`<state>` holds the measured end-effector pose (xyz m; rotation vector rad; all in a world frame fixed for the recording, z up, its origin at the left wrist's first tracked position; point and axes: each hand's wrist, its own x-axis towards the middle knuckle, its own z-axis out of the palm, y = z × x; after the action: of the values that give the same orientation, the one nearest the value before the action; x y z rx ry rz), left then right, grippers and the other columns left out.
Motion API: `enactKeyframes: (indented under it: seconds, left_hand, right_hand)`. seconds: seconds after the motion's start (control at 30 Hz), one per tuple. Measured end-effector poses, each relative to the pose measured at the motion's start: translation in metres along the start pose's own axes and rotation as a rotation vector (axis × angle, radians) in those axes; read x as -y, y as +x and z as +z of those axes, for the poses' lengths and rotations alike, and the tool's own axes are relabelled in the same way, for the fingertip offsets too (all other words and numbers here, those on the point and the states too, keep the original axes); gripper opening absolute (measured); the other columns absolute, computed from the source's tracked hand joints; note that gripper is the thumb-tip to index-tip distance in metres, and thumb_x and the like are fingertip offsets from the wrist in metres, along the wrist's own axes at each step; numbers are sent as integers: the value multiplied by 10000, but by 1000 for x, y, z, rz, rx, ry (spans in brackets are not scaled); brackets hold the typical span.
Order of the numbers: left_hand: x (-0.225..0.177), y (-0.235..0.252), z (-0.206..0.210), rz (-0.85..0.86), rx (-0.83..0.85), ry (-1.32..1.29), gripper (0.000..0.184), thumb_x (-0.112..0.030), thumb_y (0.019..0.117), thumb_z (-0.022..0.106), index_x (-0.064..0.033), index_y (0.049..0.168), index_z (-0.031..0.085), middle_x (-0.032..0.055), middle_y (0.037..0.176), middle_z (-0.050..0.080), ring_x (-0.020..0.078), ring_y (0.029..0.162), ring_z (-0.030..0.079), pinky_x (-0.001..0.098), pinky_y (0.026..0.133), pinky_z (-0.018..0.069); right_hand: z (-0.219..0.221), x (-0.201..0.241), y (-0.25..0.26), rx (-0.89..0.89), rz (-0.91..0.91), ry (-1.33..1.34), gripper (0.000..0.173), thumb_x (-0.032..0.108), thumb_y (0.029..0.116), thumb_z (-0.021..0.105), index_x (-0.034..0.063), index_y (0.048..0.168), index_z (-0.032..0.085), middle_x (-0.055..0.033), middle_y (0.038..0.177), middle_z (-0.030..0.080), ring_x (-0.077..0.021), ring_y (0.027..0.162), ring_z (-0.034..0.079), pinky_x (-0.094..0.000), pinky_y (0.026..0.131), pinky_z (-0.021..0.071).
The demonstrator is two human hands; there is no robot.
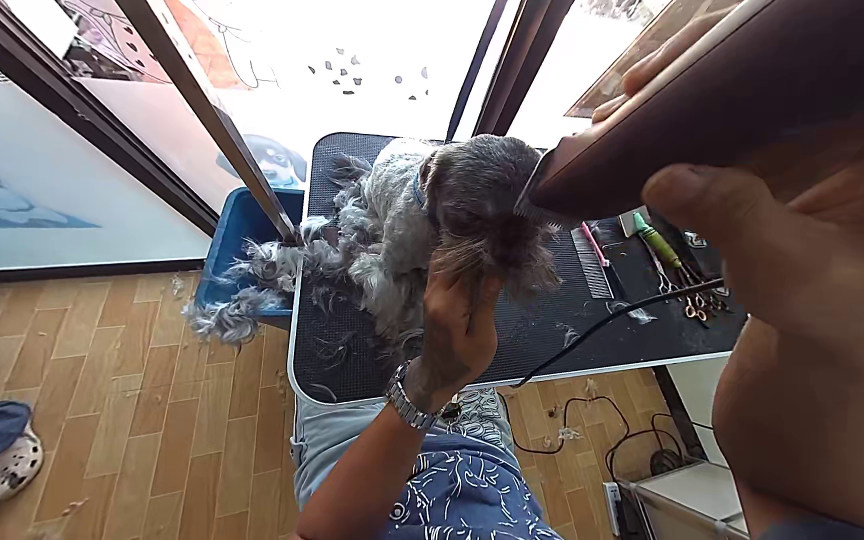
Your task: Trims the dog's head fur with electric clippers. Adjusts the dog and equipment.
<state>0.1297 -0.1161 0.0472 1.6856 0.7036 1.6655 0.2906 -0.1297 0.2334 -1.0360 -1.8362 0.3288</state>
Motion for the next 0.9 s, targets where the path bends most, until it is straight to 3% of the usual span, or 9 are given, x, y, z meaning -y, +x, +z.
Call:
enactKeyframes:
  seconds: [0.33,0.47,0.63,0.77,0.83,0.9]
  left_hand:
    - [0,-2,-3,2,-7,72,263,-157,1049,536,20,997,724,111,1055,710,125,1119,631,316,1038,484]
    - [1,-3,-3,-8,5,53,276,-173,1056,533,22,995,719,110,1065,701,119,1129,623,309,1038,485]
    - [3,-4,-4,-14,28,57,235,-145,1042,549,6,991,723,87,1051,709,103,1118,625,307,1043,479]
    - [12,2,-13,-6,87,73,241,-157,1044,548,-3,1011,730,93,1095,707,142,1175,604,349,1091,445]
    - [17,10,-22,-4,120,94,248,-159,1045,551,12,1030,730,118,1136,691,166,1215,581,342,1104,434]
    - [21,18,-32,-4,148,137,235,-141,1031,554,20,1015,725,125,1100,694,165,1169,598,330,1070,449]
  right_hand:
    - [21,-6,-3,72,-68,-78,887,106,889,738,-72,1492,112,-139,1311,561,-198,1214,637,-325,927,626]
    - [20,-4,-1,29,-31,-61,823,131,891,746,-72,1456,184,-140,1288,579,-221,1190,652,-355,919,636]
    - [20,-3,-2,108,-3,-8,825,105,897,734,-39,1479,167,-111,1285,586,-189,1173,656,-331,921,626]
    - [0,-10,-11,43,60,209,804,203,905,749,38,1478,209,-77,1282,613,-245,1160,663,-416,970,610]
    - [-10,-22,-22,-21,67,299,770,232,896,768,60,1446,258,-120,1282,606,-304,1150,651,-481,1005,568]
    - [-19,-38,-43,-113,65,377,674,216,877,782,41,1384,373,-161,1267,627,-344,1138,658,-515,1016,553]
